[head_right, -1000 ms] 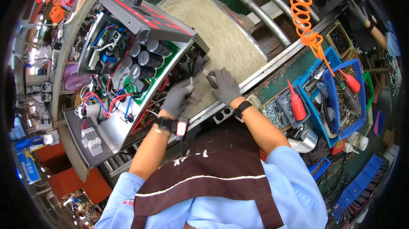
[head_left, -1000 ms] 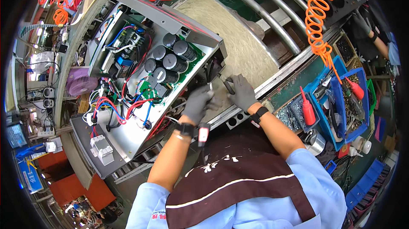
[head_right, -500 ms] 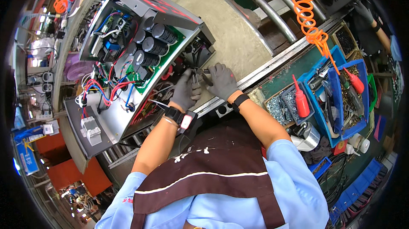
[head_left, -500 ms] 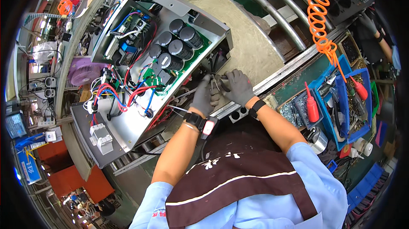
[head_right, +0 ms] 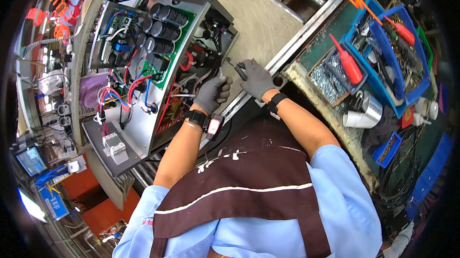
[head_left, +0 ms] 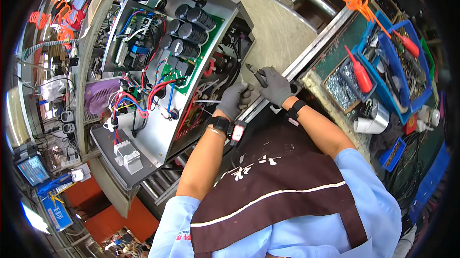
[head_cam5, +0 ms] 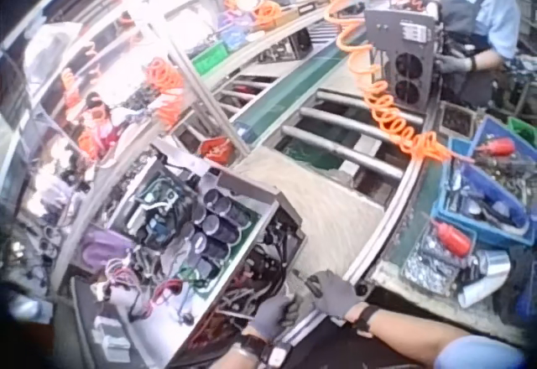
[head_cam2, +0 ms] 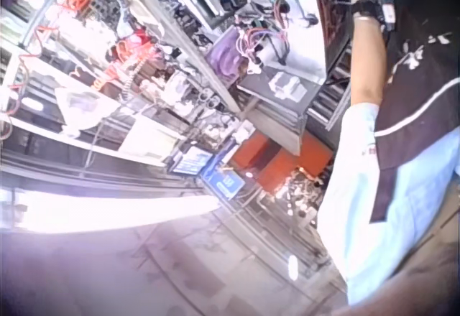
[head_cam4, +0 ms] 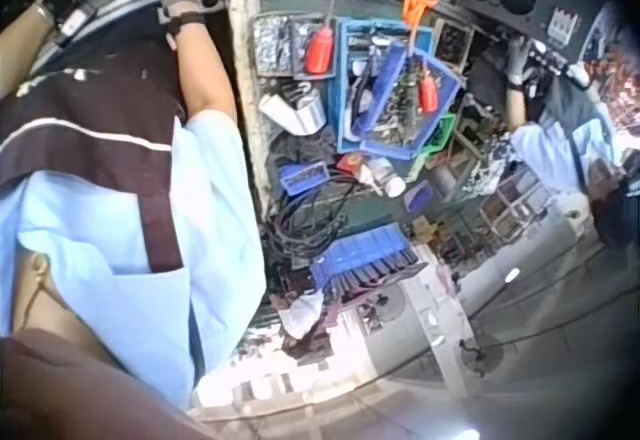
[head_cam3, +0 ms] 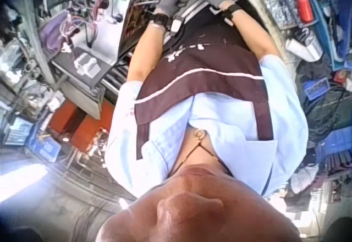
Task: Assemble and test internal components of a solar inverter or power supply unit.
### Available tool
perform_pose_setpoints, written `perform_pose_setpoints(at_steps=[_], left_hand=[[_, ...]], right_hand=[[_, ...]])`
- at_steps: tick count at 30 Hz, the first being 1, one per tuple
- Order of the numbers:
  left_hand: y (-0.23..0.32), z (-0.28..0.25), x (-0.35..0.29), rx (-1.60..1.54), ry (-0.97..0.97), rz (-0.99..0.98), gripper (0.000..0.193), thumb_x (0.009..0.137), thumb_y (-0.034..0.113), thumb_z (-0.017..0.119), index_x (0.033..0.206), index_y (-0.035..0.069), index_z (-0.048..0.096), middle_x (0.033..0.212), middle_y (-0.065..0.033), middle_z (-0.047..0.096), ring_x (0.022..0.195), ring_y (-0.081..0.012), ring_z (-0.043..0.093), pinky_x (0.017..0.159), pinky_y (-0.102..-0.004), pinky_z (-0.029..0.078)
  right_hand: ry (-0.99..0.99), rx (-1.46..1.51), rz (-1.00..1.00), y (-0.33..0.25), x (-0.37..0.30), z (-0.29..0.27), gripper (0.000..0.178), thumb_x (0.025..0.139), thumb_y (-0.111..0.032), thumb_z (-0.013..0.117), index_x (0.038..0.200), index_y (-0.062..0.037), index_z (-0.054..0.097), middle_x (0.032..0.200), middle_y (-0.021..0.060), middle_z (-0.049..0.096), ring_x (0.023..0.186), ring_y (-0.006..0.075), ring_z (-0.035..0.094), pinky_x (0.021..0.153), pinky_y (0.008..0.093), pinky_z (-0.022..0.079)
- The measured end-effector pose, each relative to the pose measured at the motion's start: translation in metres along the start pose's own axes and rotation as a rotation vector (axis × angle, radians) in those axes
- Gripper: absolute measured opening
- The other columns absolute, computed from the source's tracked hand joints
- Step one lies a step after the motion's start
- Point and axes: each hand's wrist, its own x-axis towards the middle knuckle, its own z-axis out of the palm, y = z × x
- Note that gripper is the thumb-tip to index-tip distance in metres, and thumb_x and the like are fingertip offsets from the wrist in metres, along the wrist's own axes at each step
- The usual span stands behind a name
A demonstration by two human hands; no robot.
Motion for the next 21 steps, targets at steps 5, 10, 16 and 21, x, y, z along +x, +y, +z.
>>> perform_pose_setpoints(at_steps=[5, 10, 16, 21], left_hand=[[-0.041, -0.047, -0.044, 0.007, 0.112, 0.0, 0.037, 0.094, 0.043, 0.047, 0.073, 0.013, 0.044, 0.063, 0.0003, 0.038, 0.05, -0.0115, 0.037, 0.041, -0.0236, 0.024], [-0.036, -0.027, -0.075, -0.161, 0.216, 0.462, 0.028, 0.096, 0.037, 0.046, 0.092, 0.01, 0.053, 0.078, -0.004, 0.055, 0.061, -0.0138, 0.049, 0.045, -0.0236, 0.034], [-0.006, -0.037, -0.072, -0.744, -0.409, 0.529, 0.019, 0.097, 0.02, 0.038, 0.094, 0.006, 0.05, 0.064, 0.0003, 0.037, 0.056, -0.0116, 0.036, 0.045, -0.0241, 0.031], [-0.01, -0.021, -0.089, -0.799, -0.457, 0.569, 0.022, 0.096, 0.018, 0.037, 0.077, 0.009, 0.042, 0.063, 0.0016, 0.029, 0.056, -0.012, 0.033, 0.046, -0.0241, 0.029]], right_hand=[[0.032, 0.009, 0.096, -0.015, -0.023, 0.016, 0.054, 0.066, -0.024, 0.065, 0.115, -0.0105, 0.048, 0.109, 0.0152, 0.053, 0.102, 0.0351, 0.055, 0.085, 0.0435, 0.047], [0.108, 0.064, 0.08, -0.035, -0.03, 0.032, 0.053, 0.066, -0.024, 0.064, 0.114, -0.0107, 0.049, 0.109, 0.0147, 0.053, 0.103, 0.0343, 0.055, 0.086, 0.0433, 0.046], [0.121, 0.039, 0.152, -0.055, -0.036, 0.043, 0.055, 0.065, -0.026, 0.065, 0.115, -0.01, 0.048, 0.115, 0.0131, 0.054, 0.101, 0.0338, 0.057, 0.083, 0.0427, 0.047], [0.211, 0.03, 0.022, -0.066, -0.038, 0.036, 0.056, 0.065, -0.026, 0.066, 0.114, -0.0093, 0.046, 0.109, 0.0148, 0.052, 0.103, 0.0328, 0.055, 0.085, 0.0415, 0.047]])
